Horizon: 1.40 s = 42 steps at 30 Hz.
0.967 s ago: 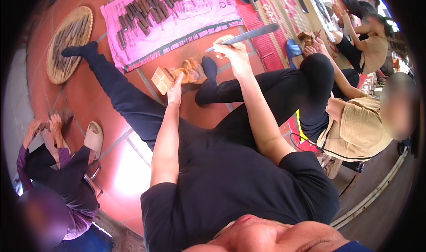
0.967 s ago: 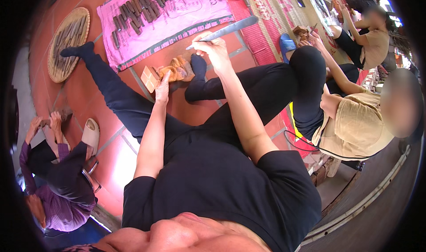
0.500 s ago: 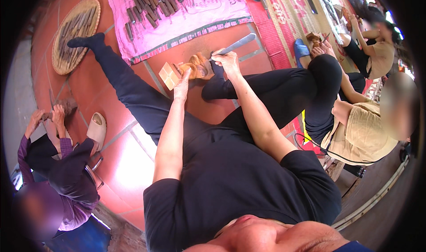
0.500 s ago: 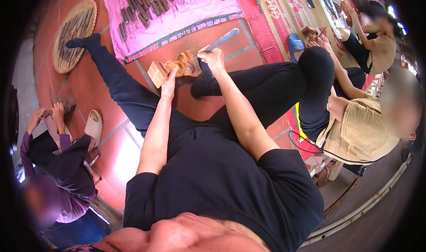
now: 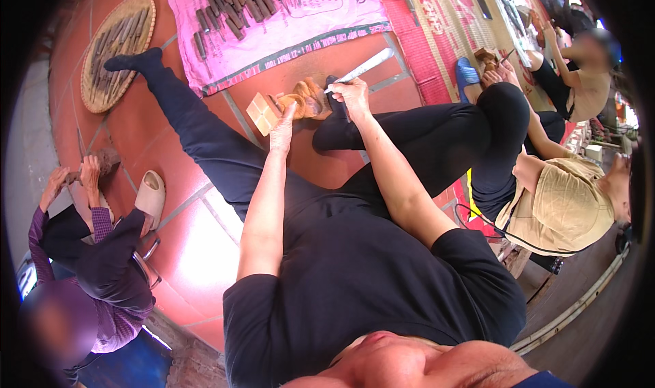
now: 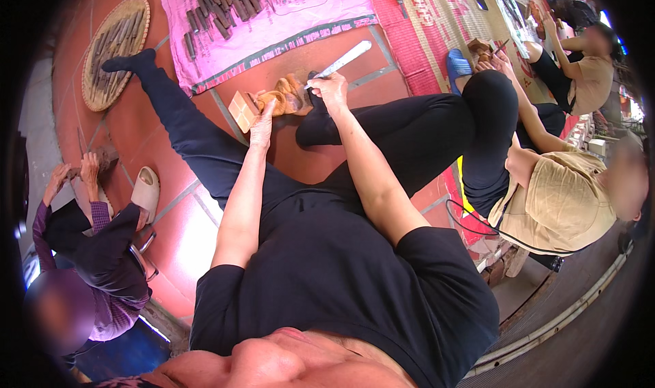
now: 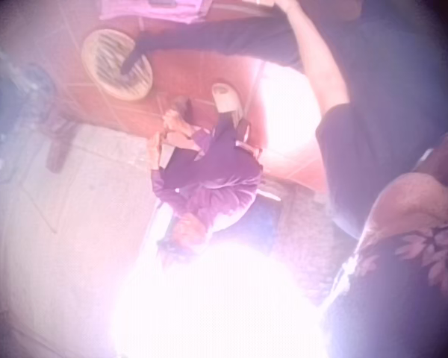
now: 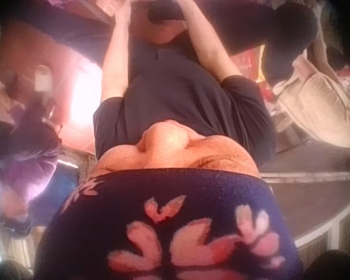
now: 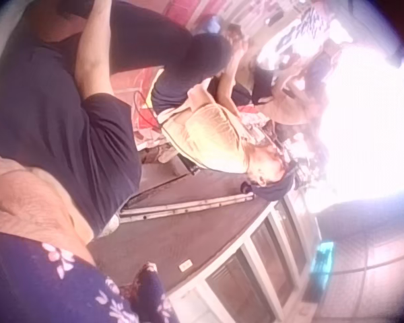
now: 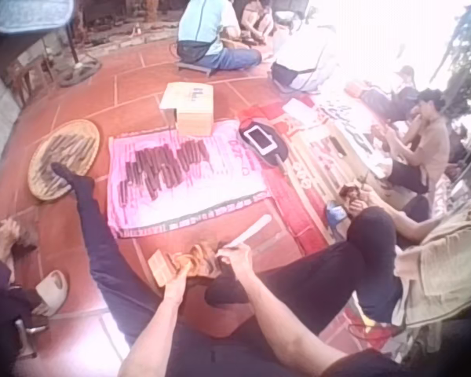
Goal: The person sits on the floor and uses a knife to carve a small block of wood held in the left hand. The carved wood is placed on a pink mat alongside other similar pieces.
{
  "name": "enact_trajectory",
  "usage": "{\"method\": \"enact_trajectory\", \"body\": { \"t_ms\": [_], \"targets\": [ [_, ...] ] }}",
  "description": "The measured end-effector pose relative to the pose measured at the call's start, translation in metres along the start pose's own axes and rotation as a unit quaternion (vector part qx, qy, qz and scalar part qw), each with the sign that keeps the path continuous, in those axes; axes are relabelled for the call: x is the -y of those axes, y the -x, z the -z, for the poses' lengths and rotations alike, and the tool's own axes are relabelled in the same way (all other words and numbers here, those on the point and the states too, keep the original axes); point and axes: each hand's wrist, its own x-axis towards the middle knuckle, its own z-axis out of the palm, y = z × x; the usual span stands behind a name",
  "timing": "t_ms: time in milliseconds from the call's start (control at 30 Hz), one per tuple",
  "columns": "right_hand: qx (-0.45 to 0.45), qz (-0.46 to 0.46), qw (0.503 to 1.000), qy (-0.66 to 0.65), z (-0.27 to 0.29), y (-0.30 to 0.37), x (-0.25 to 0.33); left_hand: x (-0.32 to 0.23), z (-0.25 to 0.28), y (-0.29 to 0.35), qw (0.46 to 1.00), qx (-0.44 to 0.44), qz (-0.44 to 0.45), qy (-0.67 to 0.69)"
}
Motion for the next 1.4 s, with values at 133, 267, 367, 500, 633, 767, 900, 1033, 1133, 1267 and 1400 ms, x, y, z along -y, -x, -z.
{"method": "enact_trajectory", "body": {
  "t_ms": [133,267,367,500,633,767,900,1033,1133,1267,1400],
  "targets": [
    [0.03,0.05,0.997,-0.055,-0.006,-0.001,-0.003,-0.003,-0.003,0.002,1.0,-0.004,-0.022,-0.019],
    [0.041,0.088,0.992,0.081,-0.004,-0.008,-0.017,-0.008,-0.006,0.0,1.0,0.002,0.024,-0.007],
    [-0.06,0.027,0.998,-0.01,0.002,-0.012,-0.011,-0.004,0.001,-0.001,1.0,-0.002,0.008,-0.027],
    [0.021,0.062,0.998,0.015,-0.008,0.001,-0.006,-0.002,-0.001,-0.006,1.0,0.012,0.019,-0.02],
    [-0.014,0.055,0.997,0.053,-0.006,0.006,0.0,-0.007,0.002,-0.004,0.984,-0.001,0.088,-0.156],
    [-0.009,0.021,1.0,0.013,-0.001,0.008,0.008,0.006,0.004,-0.001,0.997,0.01,-0.019,-0.08],
    [0.025,0.041,0.987,0.152,-0.001,0.005,-0.025,-0.003,0.005,0.002,0.99,0.027,0.087,-0.107],
    [-0.021,0.009,0.998,0.051,-0.002,0.016,0.007,-0.018,-0.005,0.01,0.995,-0.01,0.061,-0.078],
    [0.041,0.033,0.997,0.064,-0.006,0.018,0.001,0.028,0.013,-0.013,0.999,-0.014,0.03,0.043],
    [0.065,0.047,0.993,0.084,-0.007,0.021,-0.009,0.044,0.022,-0.023,0.994,-0.043,0.065,0.079],
    [-0.028,0.012,0.999,-0.018,0.003,0.022,-0.003,0.053,0.012,-0.02,0.997,-0.042,0.032,0.056]
  ]
}}
